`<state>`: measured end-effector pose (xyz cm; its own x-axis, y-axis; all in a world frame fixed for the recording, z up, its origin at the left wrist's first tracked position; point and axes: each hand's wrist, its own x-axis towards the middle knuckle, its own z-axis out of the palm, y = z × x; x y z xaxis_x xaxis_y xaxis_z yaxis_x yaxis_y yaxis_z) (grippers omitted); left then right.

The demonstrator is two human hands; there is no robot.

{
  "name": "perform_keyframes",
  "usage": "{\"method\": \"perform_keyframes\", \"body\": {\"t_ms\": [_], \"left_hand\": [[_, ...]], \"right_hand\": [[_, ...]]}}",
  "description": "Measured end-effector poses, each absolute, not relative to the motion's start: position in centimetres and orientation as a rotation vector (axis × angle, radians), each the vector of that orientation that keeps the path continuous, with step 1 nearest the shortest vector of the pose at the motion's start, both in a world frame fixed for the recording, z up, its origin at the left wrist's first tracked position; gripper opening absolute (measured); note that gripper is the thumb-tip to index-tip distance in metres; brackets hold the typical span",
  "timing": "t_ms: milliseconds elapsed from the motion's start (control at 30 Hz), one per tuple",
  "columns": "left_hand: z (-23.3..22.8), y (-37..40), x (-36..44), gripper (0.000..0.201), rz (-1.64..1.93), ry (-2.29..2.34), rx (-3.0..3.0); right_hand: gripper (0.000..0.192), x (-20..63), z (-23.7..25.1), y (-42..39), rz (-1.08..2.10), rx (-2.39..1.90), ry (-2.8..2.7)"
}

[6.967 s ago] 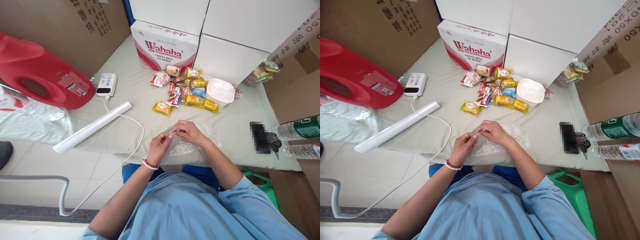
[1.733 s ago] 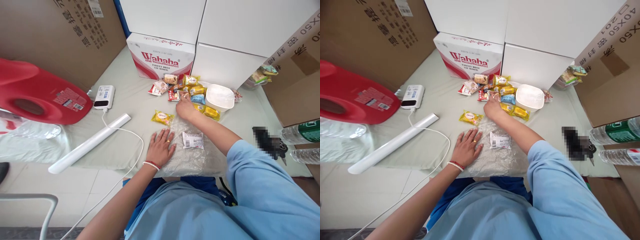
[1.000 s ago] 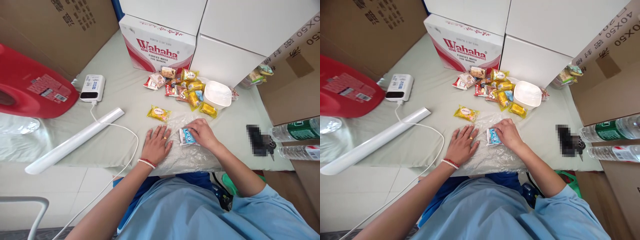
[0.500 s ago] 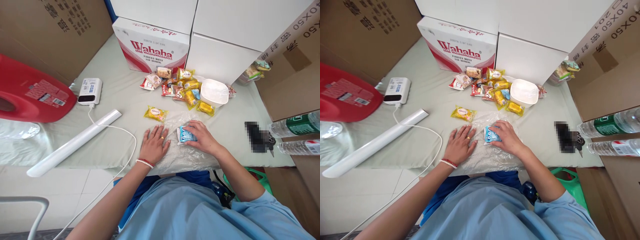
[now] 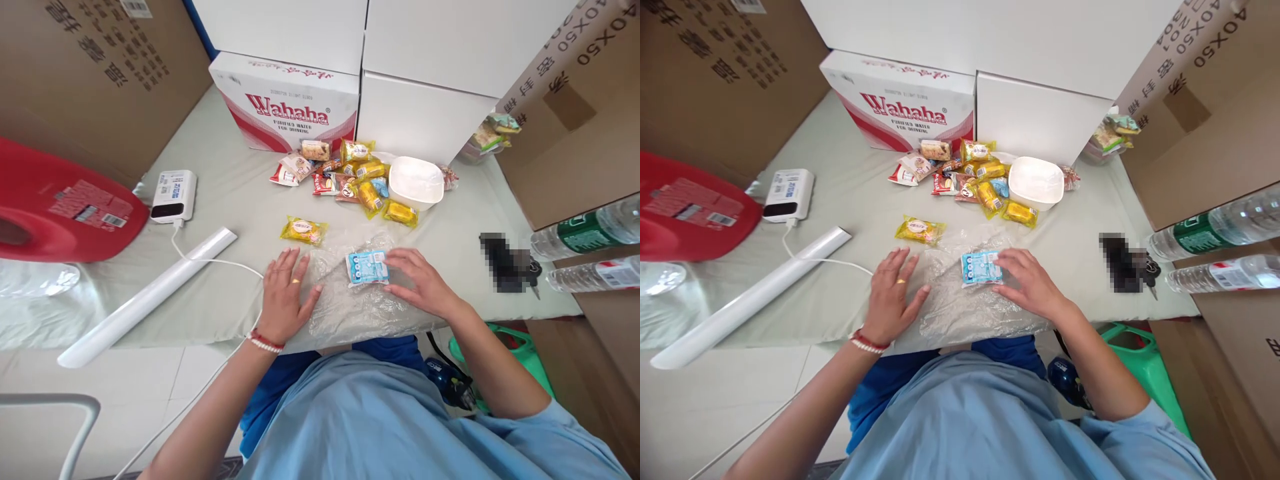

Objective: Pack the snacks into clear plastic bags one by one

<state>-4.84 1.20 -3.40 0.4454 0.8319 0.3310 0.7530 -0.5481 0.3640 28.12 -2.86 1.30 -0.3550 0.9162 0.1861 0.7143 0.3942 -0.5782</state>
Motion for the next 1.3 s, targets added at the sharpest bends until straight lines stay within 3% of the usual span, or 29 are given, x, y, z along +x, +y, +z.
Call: {"method": "perform_keyframes", "body": {"t_ms": [67,133,233,300,400,567,700,867,1167,1300], "left_hand": [[-2.6,-0.4,-5.9,0.068,0.768,1.120,2.610],[-2.7,-2.3,-6.7,0.064,0.641,0.805,2.664],[-4.1,-4.5,-7.3,0.031,0.480,0.630,2.719],[-5.0,-5.1,-7.5,0.018,0.467,0.677,2.696],[-5.1,-4.2,-7.4,0.020,0.492,0.757,2.539],[-2.9,-1.3,-7.4,0.017,0.402,0.851,2.282],[-2.7,-0.9,-7.0,0.051,0.226,0.719,2.555],[-3.8,-1.8,-6.2,0.018,0.237,0.758,2.666],[-2.9,1.4,-4.7,0.034,0.567,1.212,1.813],[-4.0,3.6,-3.1,0.031,0.737,1.493,1.613]], "right_hand": [[0.033,29.7,1.8,-5.4,0.652,-1.398,-2.183],[0.034,31.0,1.3,-8.0,0.758,-1.422,-2.230],[0.041,32.1,-0.5,-11.1,0.807,-1.481,-2.289],[0.028,32.3,-1.8,-12.1,0.780,-1.515,-2.277],[0.013,32.5,-2.4,-11.8,0.784,-1.475,-2.249],[0.019,33.1,-0.6,-8.8,0.914,-1.402,-2.173],[0.022,33.3,0.7,-6.7,0.951,-1.470,-2.102],[0.023,33.3,0.9,-4.9,0.984,-1.462,-1.989],[0.032,33.4,1.0,-2.0,1.137,-1.536,-1.700],[0.035,33.4,0.8,-0.1,1.087,-1.599,-1.658]]}}
